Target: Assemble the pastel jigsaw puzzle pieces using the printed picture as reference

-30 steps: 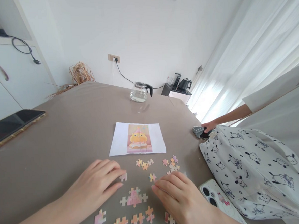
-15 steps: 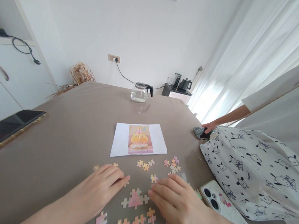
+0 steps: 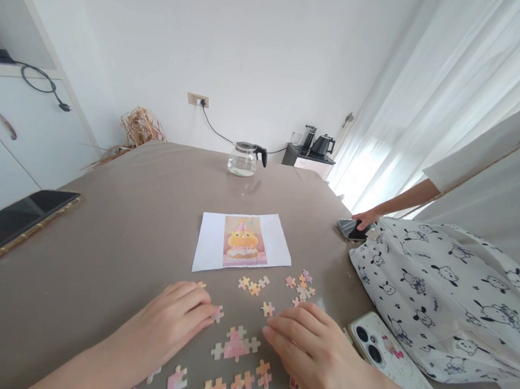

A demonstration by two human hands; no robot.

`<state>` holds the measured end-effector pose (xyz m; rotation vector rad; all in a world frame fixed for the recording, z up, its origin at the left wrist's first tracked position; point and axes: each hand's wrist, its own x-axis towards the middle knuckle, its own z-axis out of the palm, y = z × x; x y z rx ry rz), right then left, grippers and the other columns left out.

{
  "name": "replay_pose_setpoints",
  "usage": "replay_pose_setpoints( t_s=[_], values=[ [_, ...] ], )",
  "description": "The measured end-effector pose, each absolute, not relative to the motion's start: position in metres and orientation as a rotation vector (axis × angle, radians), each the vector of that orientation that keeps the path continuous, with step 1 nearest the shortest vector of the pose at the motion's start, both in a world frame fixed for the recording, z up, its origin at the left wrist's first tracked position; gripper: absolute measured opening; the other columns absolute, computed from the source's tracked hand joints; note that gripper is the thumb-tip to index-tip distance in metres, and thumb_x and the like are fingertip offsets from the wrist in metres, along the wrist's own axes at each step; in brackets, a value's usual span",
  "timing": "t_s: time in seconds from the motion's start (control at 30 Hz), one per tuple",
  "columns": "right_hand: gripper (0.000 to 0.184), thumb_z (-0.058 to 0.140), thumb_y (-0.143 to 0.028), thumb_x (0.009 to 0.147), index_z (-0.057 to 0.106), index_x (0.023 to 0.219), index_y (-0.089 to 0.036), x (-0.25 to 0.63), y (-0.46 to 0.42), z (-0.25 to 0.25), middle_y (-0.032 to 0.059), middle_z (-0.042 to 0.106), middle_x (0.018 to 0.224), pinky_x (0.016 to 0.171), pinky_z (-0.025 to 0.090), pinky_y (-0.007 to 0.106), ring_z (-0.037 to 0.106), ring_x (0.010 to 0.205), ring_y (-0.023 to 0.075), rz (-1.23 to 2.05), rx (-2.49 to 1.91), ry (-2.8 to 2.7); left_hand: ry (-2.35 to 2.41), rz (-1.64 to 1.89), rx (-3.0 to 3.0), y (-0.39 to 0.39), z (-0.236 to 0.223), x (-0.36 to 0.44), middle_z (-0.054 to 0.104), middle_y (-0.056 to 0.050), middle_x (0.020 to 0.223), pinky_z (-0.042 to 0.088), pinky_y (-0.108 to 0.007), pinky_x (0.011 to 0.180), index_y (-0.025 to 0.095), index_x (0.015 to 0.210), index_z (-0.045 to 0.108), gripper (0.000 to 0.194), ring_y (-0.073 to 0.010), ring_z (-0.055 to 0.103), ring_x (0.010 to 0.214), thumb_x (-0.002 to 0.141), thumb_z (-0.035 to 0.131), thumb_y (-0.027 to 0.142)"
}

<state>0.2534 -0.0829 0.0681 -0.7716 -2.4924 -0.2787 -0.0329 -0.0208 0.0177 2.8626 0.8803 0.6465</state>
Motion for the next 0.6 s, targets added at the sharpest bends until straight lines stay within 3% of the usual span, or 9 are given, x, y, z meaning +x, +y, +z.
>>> replay_pose_setpoints(
  t_s=[0.4, 0.6],
  values=[
    [0.032, 0.037, -0.011, 0.101, 0.067, 0.111, -0.008, 0.2535, -0.0820, 0.0666, 0.0098, 0.074, 0.099, 0.078, 0.051, 0.034, 0.064, 0.089, 0.0196, -0.242, -0.788, -2.477, 0.908, 0.658, 2.805, -0.0195, 0.0191, -0.0324, 0.057, -0.001, 0.085, 0.036, -0.034, 0.080, 0.020, 0.088, 0.061, 0.032, -0.0185, 0.050, 0.084, 0.106, 0.034, 0.023],
    [0.026, 0.045, -0.010, 0.099, 0.066, 0.112, -0.008, 0.2555, -0.0820, 0.0640, 0.0090, 0.073, 0.101, 0.082, 0.050, 0.034, 0.064, 0.092, 0.0194, -0.253, -0.797, -2.500, 0.921, 0.712, 2.805, -0.0192, 0.0169, -0.0314, 0.060, -0.001, 0.088, 0.037, -0.035, 0.082, 0.021, 0.091, 0.062, 0.028, -0.0184, 0.052, 0.084, 0.105, 0.038, 0.028]
  ],
)
